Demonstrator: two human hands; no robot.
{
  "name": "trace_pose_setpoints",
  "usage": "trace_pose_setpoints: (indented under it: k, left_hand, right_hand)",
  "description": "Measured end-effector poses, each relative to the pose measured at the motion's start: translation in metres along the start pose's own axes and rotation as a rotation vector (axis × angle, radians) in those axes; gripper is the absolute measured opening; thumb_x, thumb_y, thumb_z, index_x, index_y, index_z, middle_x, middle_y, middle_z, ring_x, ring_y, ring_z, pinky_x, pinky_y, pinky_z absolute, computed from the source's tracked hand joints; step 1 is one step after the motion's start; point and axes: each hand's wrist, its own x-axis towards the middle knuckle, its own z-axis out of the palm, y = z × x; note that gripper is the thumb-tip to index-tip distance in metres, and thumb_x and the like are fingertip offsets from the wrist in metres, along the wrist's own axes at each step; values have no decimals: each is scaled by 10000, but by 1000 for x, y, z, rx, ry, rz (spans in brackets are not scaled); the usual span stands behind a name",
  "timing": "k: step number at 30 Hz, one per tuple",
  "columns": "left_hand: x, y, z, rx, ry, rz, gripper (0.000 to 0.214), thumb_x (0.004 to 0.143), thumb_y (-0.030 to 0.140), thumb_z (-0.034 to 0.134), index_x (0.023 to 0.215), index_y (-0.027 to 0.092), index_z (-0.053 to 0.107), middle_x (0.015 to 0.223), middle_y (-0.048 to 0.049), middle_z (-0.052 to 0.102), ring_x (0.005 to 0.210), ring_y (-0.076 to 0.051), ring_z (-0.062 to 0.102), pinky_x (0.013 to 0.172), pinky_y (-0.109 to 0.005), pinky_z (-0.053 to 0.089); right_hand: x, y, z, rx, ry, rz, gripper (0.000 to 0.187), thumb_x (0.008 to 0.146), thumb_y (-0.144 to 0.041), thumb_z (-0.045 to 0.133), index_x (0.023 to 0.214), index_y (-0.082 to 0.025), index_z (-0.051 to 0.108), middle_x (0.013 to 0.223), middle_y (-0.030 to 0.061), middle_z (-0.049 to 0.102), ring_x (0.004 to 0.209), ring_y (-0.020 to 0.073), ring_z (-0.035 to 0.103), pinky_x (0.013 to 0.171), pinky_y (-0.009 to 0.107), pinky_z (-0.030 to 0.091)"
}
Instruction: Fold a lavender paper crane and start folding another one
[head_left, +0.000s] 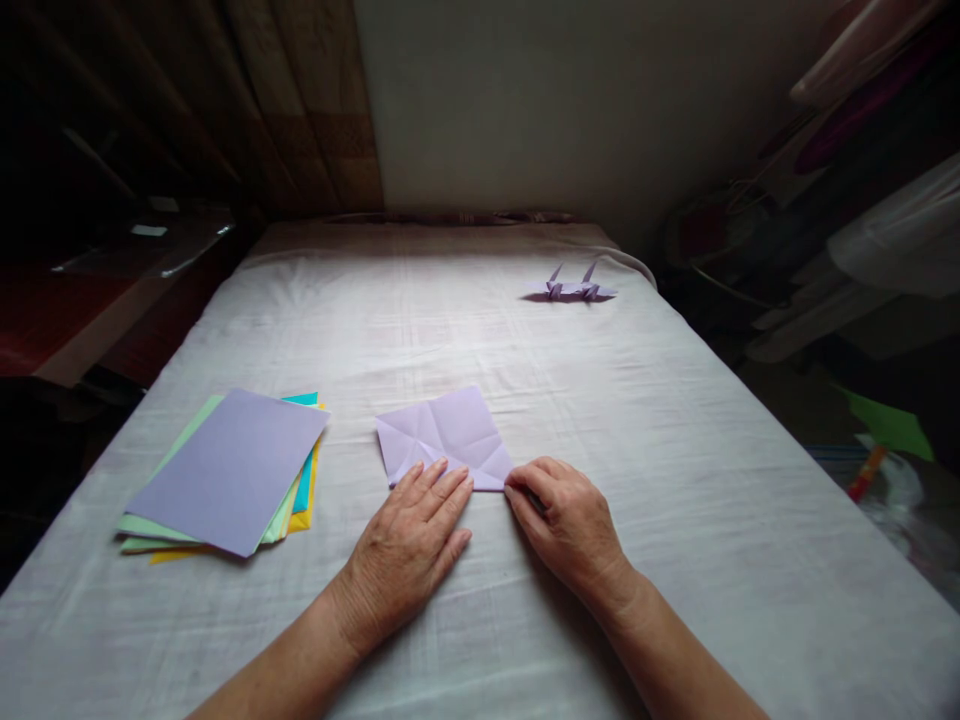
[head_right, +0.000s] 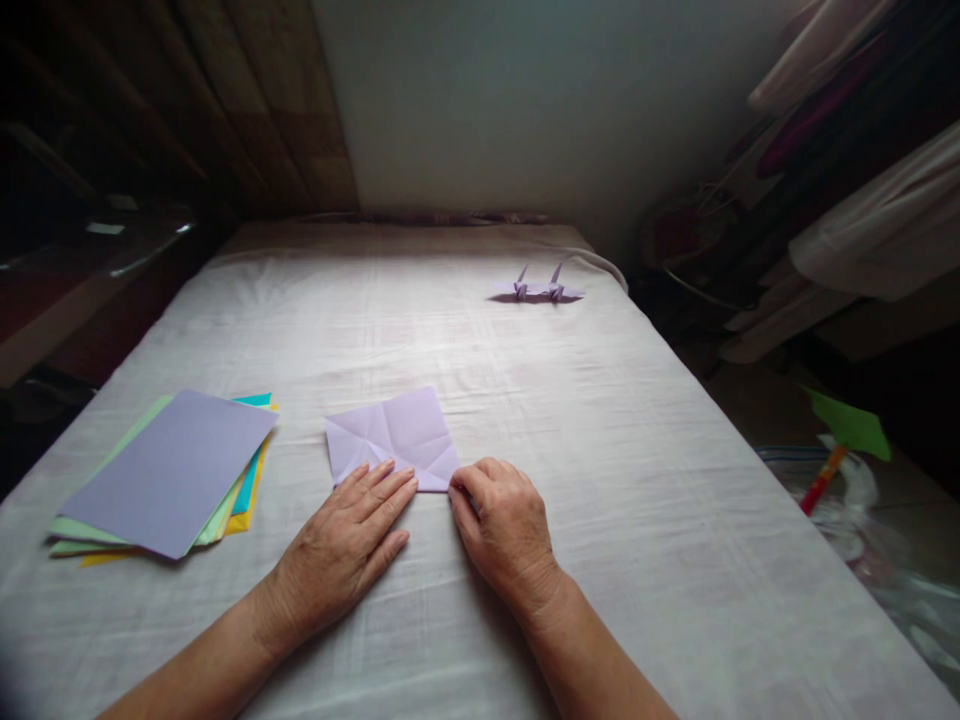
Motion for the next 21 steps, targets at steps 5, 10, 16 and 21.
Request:
trace_pose_setpoints:
  k: [5,10,16,21]
  left_hand:
    - [0,0,1,-13,3,-18,427,991,323,417,1379,180,526,1415,-60,558,1334,-244,481,1144,-429,356]
    - [0,-1,1,-9,-8,-12,433,987,321,424,1383,172,518,1424,-69,549,1339,-246,472,1139,-433,363]
    - [0,0,1,6,7,-14,431,996,334,410,1380,168,517,1415,-64,558,1322,-239,491,1135,-418,361]
    - [0,0,2,9,6,-21,436,996,332,406,1385,168,513,1409,-67,564,1322,-241,491,1135,-416,357]
  right_hand:
    - [1,1,-1,22,-12,0,136,920,-232,538,834,-225,644,785,24,646,755,184,600,718,288,428]
    - [1,9,-8,135,61,15,125,907,-196,530,870,-218,647,815,28,664,771,170,624,715,268,465]
    - [2,-2,-6,141,112,-128,151,901,-171,538,919,-213,682,817,32,655,775,164,605,724,266,474]
    - [2,-14,2,18,60,-259,188,916,-181,533,964,-223,709,816,40,644,764,161,583,717,258,461]
